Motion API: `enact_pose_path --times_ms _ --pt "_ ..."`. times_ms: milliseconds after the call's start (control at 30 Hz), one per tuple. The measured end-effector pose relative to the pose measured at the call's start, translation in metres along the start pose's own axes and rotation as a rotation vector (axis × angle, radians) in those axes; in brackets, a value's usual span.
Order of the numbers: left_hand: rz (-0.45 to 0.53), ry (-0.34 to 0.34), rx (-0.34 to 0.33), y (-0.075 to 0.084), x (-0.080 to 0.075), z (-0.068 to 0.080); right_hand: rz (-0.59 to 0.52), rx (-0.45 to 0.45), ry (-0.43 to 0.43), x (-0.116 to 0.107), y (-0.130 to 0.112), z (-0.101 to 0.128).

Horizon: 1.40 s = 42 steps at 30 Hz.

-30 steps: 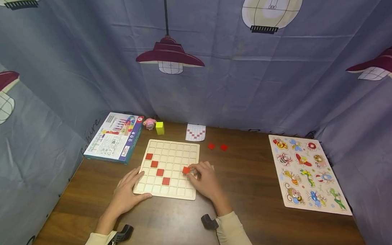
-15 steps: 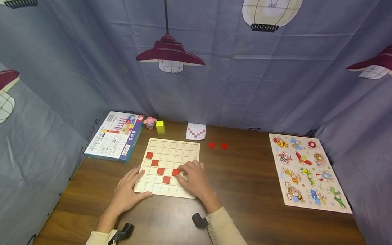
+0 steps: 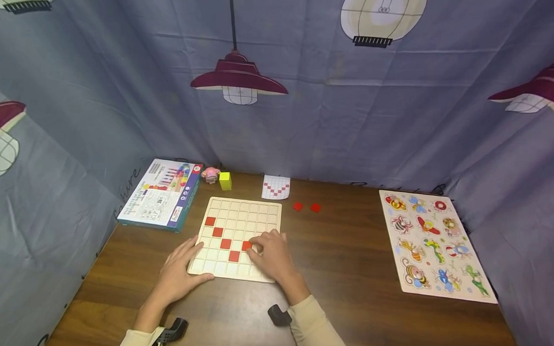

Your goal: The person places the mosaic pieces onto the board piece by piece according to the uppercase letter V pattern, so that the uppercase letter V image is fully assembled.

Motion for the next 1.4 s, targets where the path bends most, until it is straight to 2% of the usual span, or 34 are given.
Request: enact_pose_path --times_ms 167,333,500,600,700,867,1000,1133,1300,1400 --pt "-0.007 -0.001 -0.005 -0.003 0.000 0.003 -0.041 0.042 -0.002 0.006 0.002 0.002" --pt "0.004 -0.018 -0.011 -0.005 0.002 0.004 -0.024 0.022 0.008 0.005 -0.001 0.003" --pt "0.006 -0.020 -0.008 -0.003 0.003 0.003 -0.067 0.046 0.020 -0.013 0.009 0.001" --pt "-0.001 -0.011 -0.001 -0.002 0.003 0.000 -0.115 0.097 0.058 -0.035 0.033 -0.001" --pt "-0.001 0.006 0.004 0.000 0.000 -0.002 -0.146 0.149 0.122 -0.062 0.074 -0.003" --pt "0.002 -0.005 0.005 0.001 0.001 -0.003 -0.139 0.227 0.206 -0.103 0.143 0.002" --pt "0.006 -0.027 -0.003 0.000 0.004 -0.001 -0.133 0.302 0.224 -0.122 0.181 0.009" --pt "0.012 -0.024 -0.007 0.000 0.003 0.001 -0.081 0.337 0.160 -0.123 0.195 0.008" --pt "0.011 -0.023 -0.008 0.000 0.003 0.000 0.013 0.370 0.097 -0.120 0.196 0.000" --pt "0.010 -0.006 -0.004 0.000 0.002 -0.001 0.027 0.389 0.076 -0.119 0.197 -0.003"
Point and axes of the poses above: each hand's wrist, its own z-axis away from the middle knuckle, its own x-axis out of the palm, y = z × x, the point moved 10 cm from there along -z, towards the middle knuckle, and after that the axes turned 10 degrees about -z, right-handed, at the moved point
